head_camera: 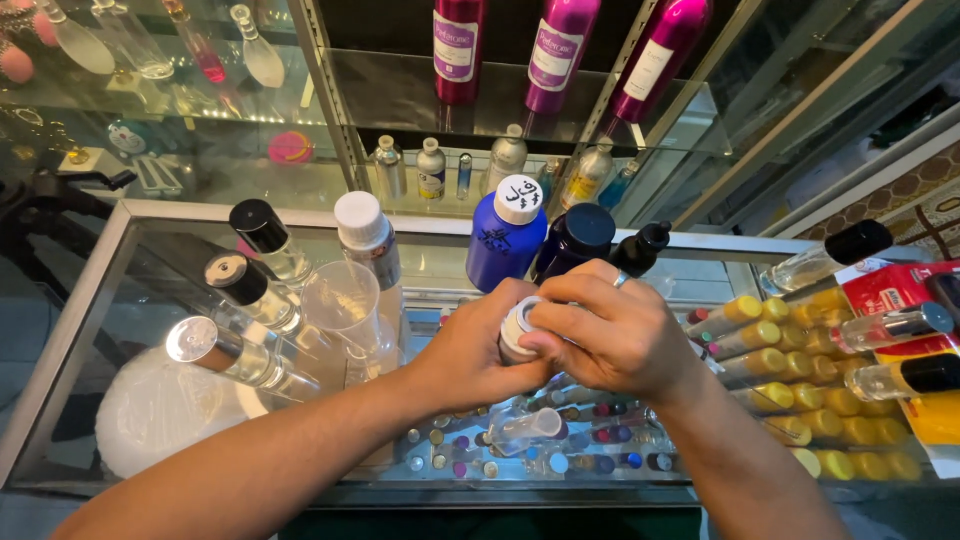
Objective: Using a syringe to extract liquid perfume essence from a small bottle and transferring it to a larger container.
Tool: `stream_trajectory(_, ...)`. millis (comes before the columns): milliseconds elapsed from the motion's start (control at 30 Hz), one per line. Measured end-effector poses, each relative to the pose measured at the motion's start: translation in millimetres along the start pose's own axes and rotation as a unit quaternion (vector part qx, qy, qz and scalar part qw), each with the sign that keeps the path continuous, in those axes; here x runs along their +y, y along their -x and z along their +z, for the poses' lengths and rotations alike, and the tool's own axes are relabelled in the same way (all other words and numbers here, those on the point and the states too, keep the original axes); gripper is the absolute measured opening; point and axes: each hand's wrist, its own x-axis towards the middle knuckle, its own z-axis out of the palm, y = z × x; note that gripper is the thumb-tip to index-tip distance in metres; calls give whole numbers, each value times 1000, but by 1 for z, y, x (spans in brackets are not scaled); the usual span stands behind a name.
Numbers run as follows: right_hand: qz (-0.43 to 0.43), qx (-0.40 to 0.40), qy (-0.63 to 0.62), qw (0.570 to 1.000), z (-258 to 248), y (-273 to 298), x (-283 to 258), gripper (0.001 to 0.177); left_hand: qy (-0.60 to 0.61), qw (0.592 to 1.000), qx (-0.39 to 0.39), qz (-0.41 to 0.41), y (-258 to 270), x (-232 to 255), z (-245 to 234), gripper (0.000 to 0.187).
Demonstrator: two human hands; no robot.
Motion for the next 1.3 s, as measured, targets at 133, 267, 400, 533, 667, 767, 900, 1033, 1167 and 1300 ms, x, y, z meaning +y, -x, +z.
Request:
stream_trajectory(133, 10, 1, -12, 1000, 1, -2, -2, 18, 4, 1000, 8, 27, -2, -1, 2, 46)
stream_trajectory(267, 9, 2, -4, 1000, 0, -4, -5, 19, 23, 999, 8, 33, -3, 2, 2, 41)
stream_trajectory(400, 4, 4, 4, 1000, 2, -1, -5, 18, 19, 999, 10, 36, -2, -2, 3, 43)
stream_trajectory(533, 4, 9, 12, 1000, 4, -1, -5, 18, 23, 999, 5, 28, -3, -2, 1, 44)
stream_trajectory(667, -2, 16, 11, 1000, 6, -7, -7, 21, 21, 999, 11, 24, 0, 1, -1, 48)
stream_trajectory(767, -4, 13, 19, 1000, 6, -7, -8, 21, 29, 999, 8, 19, 1, 3, -2, 47)
stream_trajectory(900, -2, 13, 23, 1000, 7, -5, -6, 22, 21, 999, 9, 33, 1, -1, -1, 46)
stream_trajectory(1033, -9, 19, 21, 1000, 5, -8, -8, 22, 7, 999, 11, 40, 1, -3, 1, 47)
stream_trajectory(1167, -7, 27, 24, 999, 6, -9, -10, 24, 8, 1000, 7, 27, 2, -6, 2, 47)
stream_trajectory(1300, -15, 28, 29, 999, 7, -4, -8, 23, -1, 1000, 8, 26, 2, -2, 2, 45)
